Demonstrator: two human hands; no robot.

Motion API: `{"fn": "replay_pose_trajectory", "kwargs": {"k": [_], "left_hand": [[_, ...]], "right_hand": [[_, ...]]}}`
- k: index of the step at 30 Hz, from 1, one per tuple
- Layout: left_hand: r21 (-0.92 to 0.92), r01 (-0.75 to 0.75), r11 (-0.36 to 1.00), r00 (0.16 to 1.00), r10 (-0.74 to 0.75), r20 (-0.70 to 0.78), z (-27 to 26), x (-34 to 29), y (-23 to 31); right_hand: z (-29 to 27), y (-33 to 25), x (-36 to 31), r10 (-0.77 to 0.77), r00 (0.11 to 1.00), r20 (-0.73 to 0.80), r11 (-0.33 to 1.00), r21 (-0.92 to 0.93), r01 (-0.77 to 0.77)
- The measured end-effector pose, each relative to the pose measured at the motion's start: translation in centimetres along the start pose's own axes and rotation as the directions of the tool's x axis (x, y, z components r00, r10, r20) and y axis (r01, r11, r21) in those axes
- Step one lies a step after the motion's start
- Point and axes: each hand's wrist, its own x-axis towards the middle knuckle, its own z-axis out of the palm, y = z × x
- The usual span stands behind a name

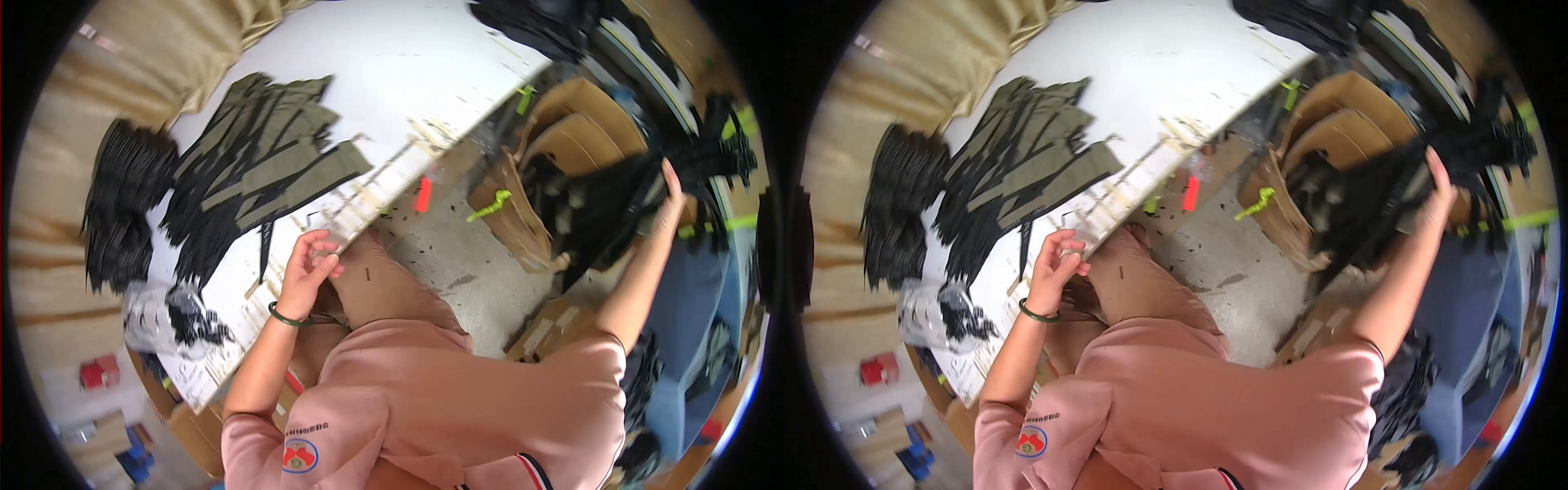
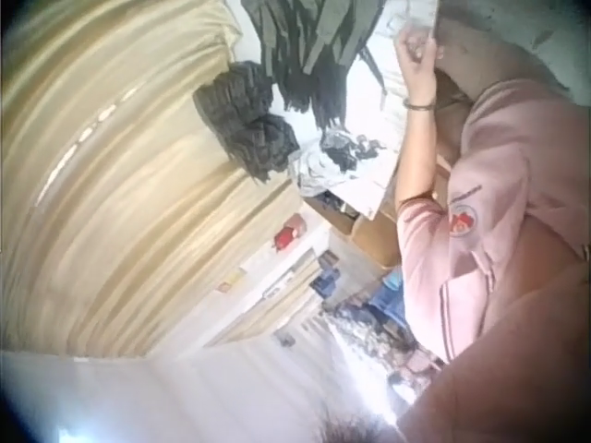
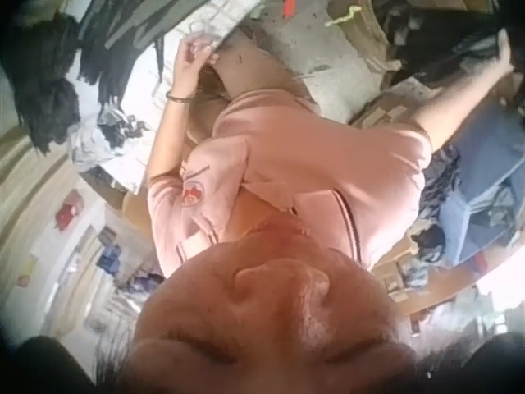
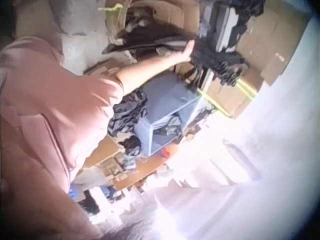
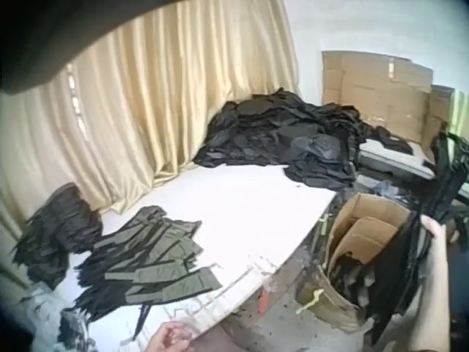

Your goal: Attaching plastic buckles and fasteners to mesh straps in a manufacturing setting.

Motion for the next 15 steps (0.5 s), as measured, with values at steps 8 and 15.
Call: {"fn": "replay_pose_trajectory", "kwargs": {"k": [8, 15], "left_hand": [[0.692, -0.148, 0.707, 0.771, 0.520, -0.366, -12.1, 1.6, -2.7], [0.957, 0.178, 0.229, 0.594, 0.750, -0.290, -20.2, 5.2, 1.7]], "right_hand": [[-10.4, 17.5, 13.8, 0.297, 0.939, -0.172, 0.190, -0.953, -0.235], [18.8, 18.3, -6.8, 0.018, 0.778, 0.628, 0.866, -0.399, 0.302]]}}
